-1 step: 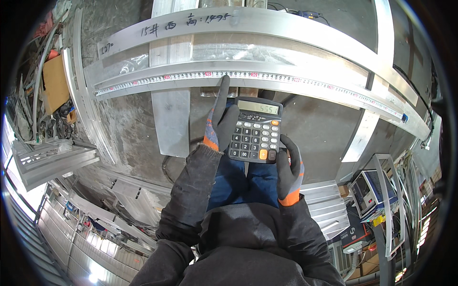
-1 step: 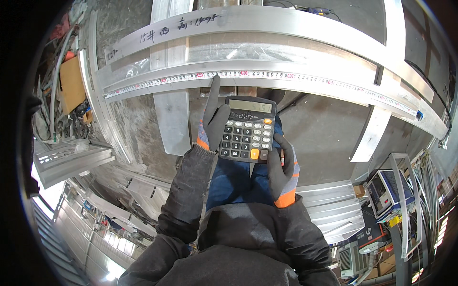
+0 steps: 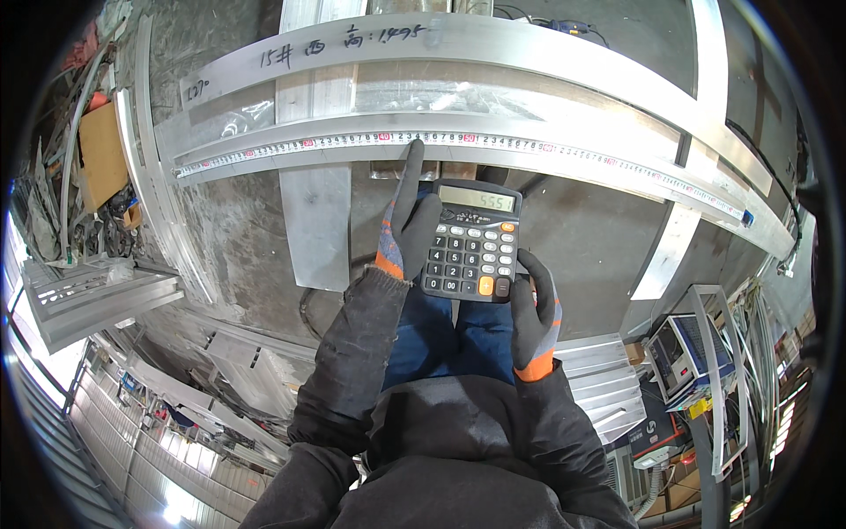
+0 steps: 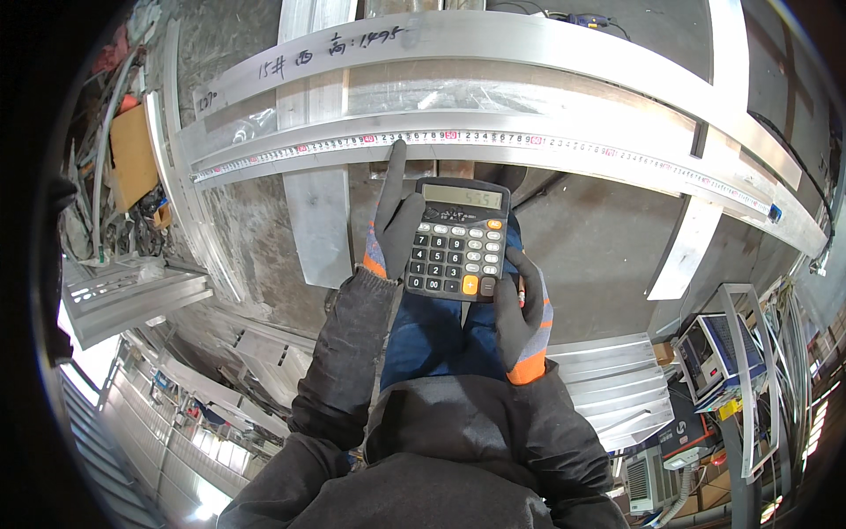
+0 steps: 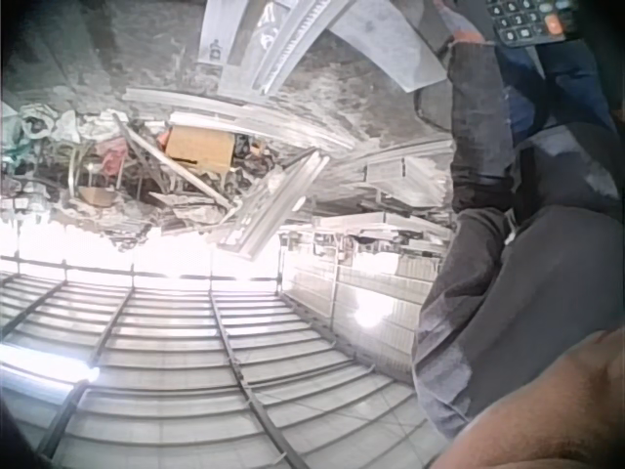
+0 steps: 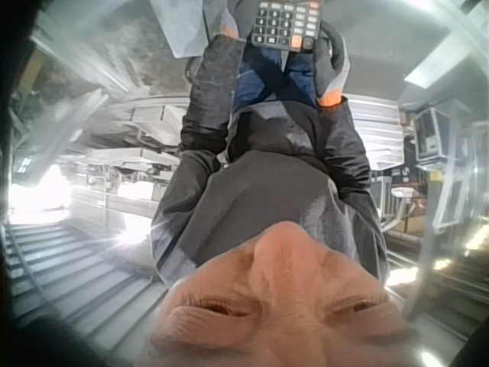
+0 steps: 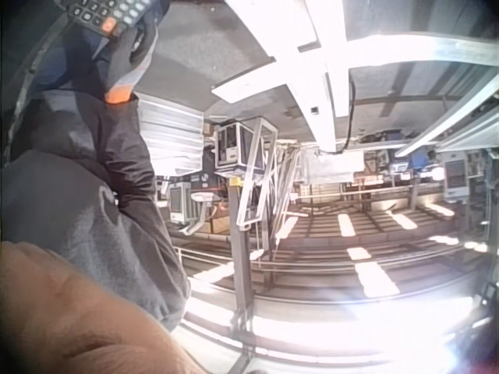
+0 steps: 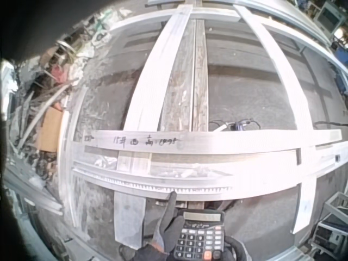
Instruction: The person measures a long metal profile with a tape measure, records values on a calculator, and marks the profile with a pencil. The person repeats this process for multiple sections of the profile.
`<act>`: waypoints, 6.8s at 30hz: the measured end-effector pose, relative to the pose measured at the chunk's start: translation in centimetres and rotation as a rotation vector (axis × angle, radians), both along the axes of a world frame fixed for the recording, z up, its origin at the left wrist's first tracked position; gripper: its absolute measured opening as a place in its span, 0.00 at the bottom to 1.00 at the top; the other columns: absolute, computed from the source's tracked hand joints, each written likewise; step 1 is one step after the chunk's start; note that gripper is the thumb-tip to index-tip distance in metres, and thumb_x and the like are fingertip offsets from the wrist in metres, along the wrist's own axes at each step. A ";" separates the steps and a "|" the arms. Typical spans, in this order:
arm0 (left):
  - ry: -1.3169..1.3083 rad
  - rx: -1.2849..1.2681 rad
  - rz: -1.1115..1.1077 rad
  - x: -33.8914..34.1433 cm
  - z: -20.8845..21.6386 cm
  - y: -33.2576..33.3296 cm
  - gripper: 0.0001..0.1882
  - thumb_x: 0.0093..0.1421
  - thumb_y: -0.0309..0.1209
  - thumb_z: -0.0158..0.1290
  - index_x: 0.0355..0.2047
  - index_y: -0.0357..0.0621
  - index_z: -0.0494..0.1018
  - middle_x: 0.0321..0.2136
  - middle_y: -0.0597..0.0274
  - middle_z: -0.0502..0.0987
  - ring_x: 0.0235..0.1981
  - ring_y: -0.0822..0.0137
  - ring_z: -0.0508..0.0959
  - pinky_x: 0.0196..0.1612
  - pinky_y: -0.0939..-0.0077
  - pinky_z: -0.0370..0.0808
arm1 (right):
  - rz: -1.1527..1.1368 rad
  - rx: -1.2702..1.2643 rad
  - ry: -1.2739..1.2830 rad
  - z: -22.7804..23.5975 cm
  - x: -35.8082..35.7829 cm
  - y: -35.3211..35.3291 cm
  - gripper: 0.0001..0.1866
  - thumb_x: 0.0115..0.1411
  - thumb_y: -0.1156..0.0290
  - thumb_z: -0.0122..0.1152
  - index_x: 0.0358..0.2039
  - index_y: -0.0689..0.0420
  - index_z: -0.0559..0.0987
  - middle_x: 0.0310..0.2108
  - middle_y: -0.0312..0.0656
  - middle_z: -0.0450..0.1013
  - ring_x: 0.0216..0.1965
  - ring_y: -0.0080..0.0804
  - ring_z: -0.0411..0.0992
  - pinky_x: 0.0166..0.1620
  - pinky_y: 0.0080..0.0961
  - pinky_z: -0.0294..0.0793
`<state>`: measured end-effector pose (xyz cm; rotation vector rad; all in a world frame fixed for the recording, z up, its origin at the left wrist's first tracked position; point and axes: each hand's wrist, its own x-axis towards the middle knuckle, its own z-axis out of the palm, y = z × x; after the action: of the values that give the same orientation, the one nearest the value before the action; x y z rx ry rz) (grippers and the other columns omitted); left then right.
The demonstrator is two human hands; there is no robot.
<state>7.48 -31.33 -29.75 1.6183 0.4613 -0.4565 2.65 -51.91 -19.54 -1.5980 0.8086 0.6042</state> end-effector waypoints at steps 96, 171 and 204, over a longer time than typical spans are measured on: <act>-0.044 -0.014 0.063 0.5 1.4 -0.7 0.41 0.69 0.23 0.49 0.81 0.49 0.48 0.44 0.56 0.80 0.30 0.76 0.71 0.35 0.74 0.75 | 0.115 -0.107 -0.090 -3.9 1.1 -3.6 0.15 0.78 0.71 0.50 0.56 0.64 0.79 0.39 0.42 0.81 0.39 0.23 0.77 0.46 0.22 0.76; -0.166 0.118 -0.127 2.2 -0.8 -7.1 0.33 0.72 0.26 0.44 0.77 0.39 0.58 0.66 0.47 0.71 0.66 0.59 0.70 0.68 0.70 0.66 | 0.548 -0.914 -0.837 -10.0 9.9 -11.6 0.17 0.67 0.80 0.57 0.54 0.54 0.82 0.53 0.48 0.81 0.58 0.57 0.75 0.65 0.49 0.71; -0.106 0.118 -0.048 1.1 0.5 -11.5 0.32 0.73 0.23 0.47 0.76 0.43 0.60 0.72 0.44 0.67 0.71 0.56 0.69 0.70 0.69 0.66 | 0.697 -0.689 -0.870 -9.8 9.3 -14.4 0.32 0.60 0.78 0.62 0.66 0.50 0.74 0.62 0.41 0.76 0.68 0.50 0.68 0.72 0.54 0.59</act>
<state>8.55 -42.81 -29.29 1.7609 0.3765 -0.3834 11.97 -66.35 -29.36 -2.5158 -0.2677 0.0186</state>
